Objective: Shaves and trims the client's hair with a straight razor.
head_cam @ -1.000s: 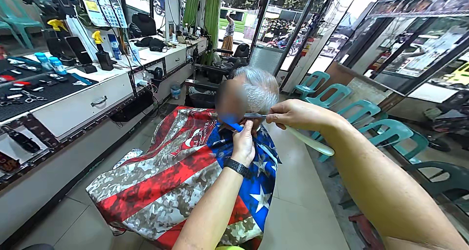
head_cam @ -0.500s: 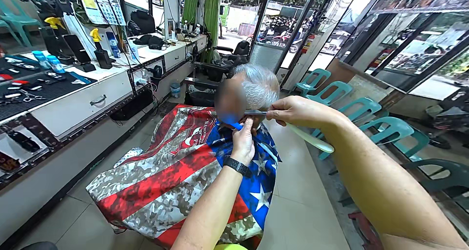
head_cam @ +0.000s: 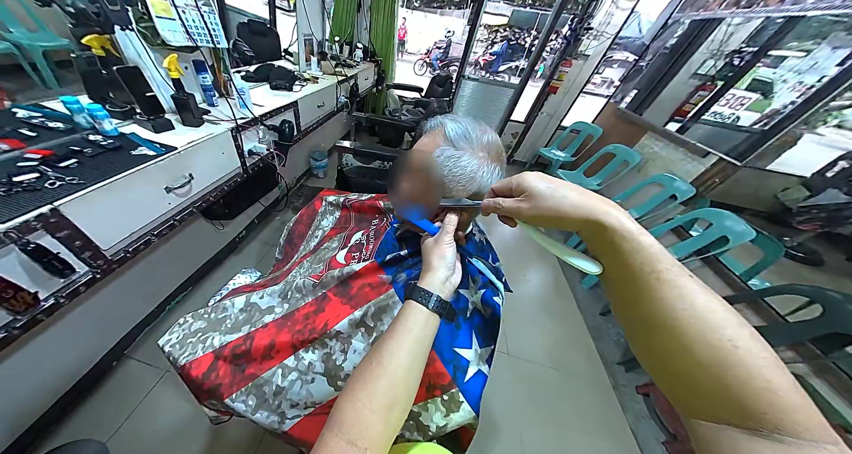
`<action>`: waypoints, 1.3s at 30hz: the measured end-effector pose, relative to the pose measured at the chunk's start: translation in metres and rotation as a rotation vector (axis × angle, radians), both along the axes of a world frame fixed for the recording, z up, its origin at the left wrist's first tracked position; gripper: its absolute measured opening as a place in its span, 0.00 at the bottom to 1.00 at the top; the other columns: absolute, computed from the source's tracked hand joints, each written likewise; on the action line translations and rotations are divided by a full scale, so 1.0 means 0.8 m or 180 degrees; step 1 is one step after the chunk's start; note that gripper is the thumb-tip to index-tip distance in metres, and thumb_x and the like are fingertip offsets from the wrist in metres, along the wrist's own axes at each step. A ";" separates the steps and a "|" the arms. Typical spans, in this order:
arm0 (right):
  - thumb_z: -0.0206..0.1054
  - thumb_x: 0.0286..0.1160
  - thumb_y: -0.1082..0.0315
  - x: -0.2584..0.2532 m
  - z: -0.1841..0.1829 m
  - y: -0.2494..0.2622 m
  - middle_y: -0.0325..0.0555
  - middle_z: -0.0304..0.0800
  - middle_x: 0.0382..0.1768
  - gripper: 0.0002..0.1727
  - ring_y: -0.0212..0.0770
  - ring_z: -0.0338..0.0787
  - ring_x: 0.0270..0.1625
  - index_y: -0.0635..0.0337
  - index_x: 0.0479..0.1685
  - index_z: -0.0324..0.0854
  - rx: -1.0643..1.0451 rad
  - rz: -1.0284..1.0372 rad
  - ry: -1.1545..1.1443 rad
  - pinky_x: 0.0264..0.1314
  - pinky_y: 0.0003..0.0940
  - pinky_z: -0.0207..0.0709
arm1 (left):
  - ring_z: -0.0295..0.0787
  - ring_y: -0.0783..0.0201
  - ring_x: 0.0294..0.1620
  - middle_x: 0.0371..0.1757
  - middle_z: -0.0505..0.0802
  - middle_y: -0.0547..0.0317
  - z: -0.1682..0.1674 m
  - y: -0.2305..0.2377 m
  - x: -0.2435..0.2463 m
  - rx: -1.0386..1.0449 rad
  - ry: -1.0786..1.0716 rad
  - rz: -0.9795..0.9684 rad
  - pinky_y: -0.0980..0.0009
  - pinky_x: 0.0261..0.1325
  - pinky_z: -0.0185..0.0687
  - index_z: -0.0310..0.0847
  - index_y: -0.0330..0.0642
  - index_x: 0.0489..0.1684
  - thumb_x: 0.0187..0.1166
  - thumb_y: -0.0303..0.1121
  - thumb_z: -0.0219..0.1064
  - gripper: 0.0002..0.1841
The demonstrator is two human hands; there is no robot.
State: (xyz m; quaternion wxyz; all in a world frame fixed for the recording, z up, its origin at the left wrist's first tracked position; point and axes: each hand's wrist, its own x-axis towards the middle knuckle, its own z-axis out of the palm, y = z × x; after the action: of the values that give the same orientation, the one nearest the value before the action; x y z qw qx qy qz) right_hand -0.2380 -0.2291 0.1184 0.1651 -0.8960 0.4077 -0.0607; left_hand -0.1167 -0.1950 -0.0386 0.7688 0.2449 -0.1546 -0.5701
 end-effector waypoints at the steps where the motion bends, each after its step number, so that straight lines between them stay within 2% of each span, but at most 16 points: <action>1: 0.60 0.90 0.56 -0.001 -0.001 -0.001 0.35 0.83 0.18 0.18 0.33 0.80 0.22 0.52 0.32 0.88 -0.0003 0.0018 -0.0017 0.30 0.37 0.73 | 0.82 0.67 0.33 0.41 0.88 0.59 0.000 0.000 0.000 0.0000 0.0006 -0.0003 0.71 0.38 0.81 0.85 0.44 0.47 0.83 0.36 0.69 0.07; 4: 0.58 0.91 0.57 -0.014 0.000 0.007 0.36 0.83 0.19 0.17 0.32 0.78 0.21 0.53 0.37 0.89 0.0196 0.0125 -0.0387 0.27 0.33 0.72 | 0.83 0.66 0.36 0.46 0.90 0.58 -0.001 0.005 0.005 -0.0001 -0.0050 -0.0210 0.69 0.41 0.81 0.85 0.45 0.52 0.85 0.40 0.68 0.10; 5: 0.57 0.91 0.59 -0.023 0.002 0.013 0.37 0.82 0.20 0.17 0.32 0.77 0.21 0.56 0.42 0.89 0.0293 0.0175 -0.0718 0.25 0.30 0.71 | 0.82 0.68 0.32 0.43 0.91 0.60 0.000 0.010 0.009 0.0026 -0.0116 -0.0302 0.71 0.38 0.81 0.86 0.46 0.52 0.85 0.43 0.67 0.12; 6: 0.55 0.91 0.61 -0.032 0.004 0.021 0.38 0.81 0.20 0.16 0.31 0.76 0.21 0.58 0.45 0.89 0.0369 0.0198 -0.1083 0.24 0.27 0.70 | 0.79 0.70 0.25 0.33 0.89 0.62 0.000 0.015 0.015 0.0029 -0.0199 -0.0372 0.73 0.34 0.79 0.88 0.44 0.48 0.86 0.45 0.66 0.13; 7: 0.54 0.90 0.63 -0.043 0.004 0.028 0.38 0.81 0.22 0.15 0.31 0.77 0.22 0.58 0.48 0.87 0.0392 0.0194 -0.1437 0.25 0.25 0.71 | 0.73 0.72 0.19 0.22 0.80 0.67 -0.001 0.019 0.020 0.0010 -0.0341 -0.0381 0.77 0.28 0.74 0.88 0.43 0.42 0.87 0.45 0.64 0.15; 9: 0.52 0.89 0.64 -0.062 -0.003 0.040 0.37 0.82 0.26 0.14 0.30 0.80 0.26 0.56 0.54 0.85 0.0362 0.0129 -0.2014 0.29 0.23 0.76 | 0.62 0.76 0.13 0.14 0.70 0.71 -0.006 0.025 0.030 -0.0140 -0.0719 -0.0233 0.81 0.20 0.61 0.87 0.43 0.38 0.88 0.41 0.63 0.13; 12: 0.52 0.90 0.63 -0.080 -0.028 0.043 0.38 0.87 0.32 0.14 0.31 0.84 0.31 0.54 0.59 0.83 0.0232 -0.0009 -0.2332 0.35 0.25 0.80 | 0.61 0.76 0.12 0.19 0.76 0.67 -0.005 0.021 0.042 -0.0206 -0.1376 0.0294 0.80 0.16 0.59 0.86 0.46 0.40 0.80 0.39 0.74 0.08; 14: 0.53 0.91 0.64 -0.078 -0.047 0.041 0.40 0.89 0.36 0.14 0.34 0.88 0.37 0.55 0.60 0.82 0.0243 -0.0113 -0.2317 0.43 0.33 0.85 | 0.66 0.73 0.16 0.23 0.81 0.65 0.001 0.019 0.048 -0.0169 -0.1996 0.0529 0.77 0.18 0.63 0.86 0.49 0.42 0.75 0.47 0.77 0.13; 15: 0.54 0.91 0.64 -0.075 -0.057 0.038 0.41 0.90 0.37 0.13 0.36 0.89 0.39 0.56 0.60 0.82 0.0288 -0.0176 -0.2331 0.46 0.35 0.86 | 0.68 0.71 0.18 0.24 0.80 0.64 0.004 0.020 0.050 -0.0113 -0.2291 0.0571 0.74 0.21 0.66 0.85 0.50 0.44 0.74 0.51 0.78 0.17; 18: 0.55 0.91 0.66 -0.061 -0.086 0.030 0.42 0.88 0.36 0.13 0.36 0.88 0.37 0.57 0.58 0.83 0.0505 -0.0361 -0.2372 0.45 0.36 0.86 | 0.70 0.66 0.20 0.24 0.79 0.60 0.009 0.017 0.050 0.0096 -0.2701 0.0687 0.69 0.22 0.68 0.81 0.49 0.43 0.71 0.54 0.79 0.21; 22: 0.57 0.91 0.64 -0.047 -0.108 0.023 0.41 0.86 0.33 0.13 0.33 0.84 0.33 0.57 0.55 0.86 0.0841 -0.0469 -0.2237 0.40 0.30 0.82 | 0.77 0.68 0.26 0.32 0.86 0.61 0.009 0.022 0.050 0.0123 -0.2496 0.0588 0.70 0.29 0.73 0.85 0.50 0.45 0.77 0.49 0.75 0.14; 23: 0.57 0.92 0.63 -0.044 -0.109 0.023 0.40 0.86 0.32 0.13 0.33 0.83 0.31 0.57 0.55 0.87 0.0873 -0.0468 -0.2129 0.38 0.29 0.80 | 0.76 0.70 0.25 0.33 0.87 0.61 0.008 0.023 0.050 0.0117 -0.2415 0.0540 0.72 0.27 0.71 0.86 0.51 0.46 0.78 0.47 0.74 0.12; 25: 0.57 0.92 0.63 -0.039 -0.107 0.026 0.39 0.84 0.29 0.13 0.31 0.80 0.28 0.56 0.53 0.87 0.0884 -0.0386 -0.1897 0.34 0.27 0.77 | 0.66 0.74 0.15 0.30 0.86 0.62 0.003 0.022 0.050 0.0082 -0.2189 0.0466 0.79 0.17 0.59 0.86 0.52 0.48 0.80 0.42 0.73 0.08; 29: 0.56 0.93 0.63 -0.034 -0.103 0.023 0.39 0.84 0.27 0.14 0.30 0.80 0.25 0.57 0.52 0.87 0.0869 -0.0286 -0.1679 0.30 0.25 0.76 | 0.58 0.76 0.11 0.28 0.86 0.62 0.000 0.017 0.050 0.0097 -0.1767 0.0291 0.80 0.13 0.52 0.85 0.49 0.50 0.82 0.35 0.70 0.06; 34: 0.56 0.93 0.62 -0.031 -0.100 0.019 0.41 0.84 0.26 0.14 0.32 0.80 0.22 0.58 0.51 0.87 0.0822 -0.0325 -0.1595 0.27 0.27 0.77 | 0.57 0.76 0.10 0.28 0.86 0.62 -0.001 0.014 0.049 0.0098 -0.1505 0.0129 0.81 0.12 0.50 0.84 0.47 0.46 0.83 0.32 0.68 0.02; 39: 0.57 0.92 0.62 -0.028 -0.096 0.019 0.42 0.85 0.27 0.14 0.32 0.82 0.22 0.58 0.51 0.87 0.0788 -0.0384 -0.1543 0.26 0.27 0.79 | 0.57 0.76 0.10 0.32 0.89 0.59 0.000 0.013 0.049 0.0107 -0.1498 0.0116 0.81 0.12 0.50 0.85 0.46 0.47 0.82 0.31 0.69 0.03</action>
State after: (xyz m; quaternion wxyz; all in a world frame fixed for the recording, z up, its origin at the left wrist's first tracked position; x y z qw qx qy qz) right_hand -0.2604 -0.2139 0.0415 0.3622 -0.8024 0.4133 -0.2327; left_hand -0.0773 -0.1844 -0.0389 0.7176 0.3865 -0.3157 -0.4858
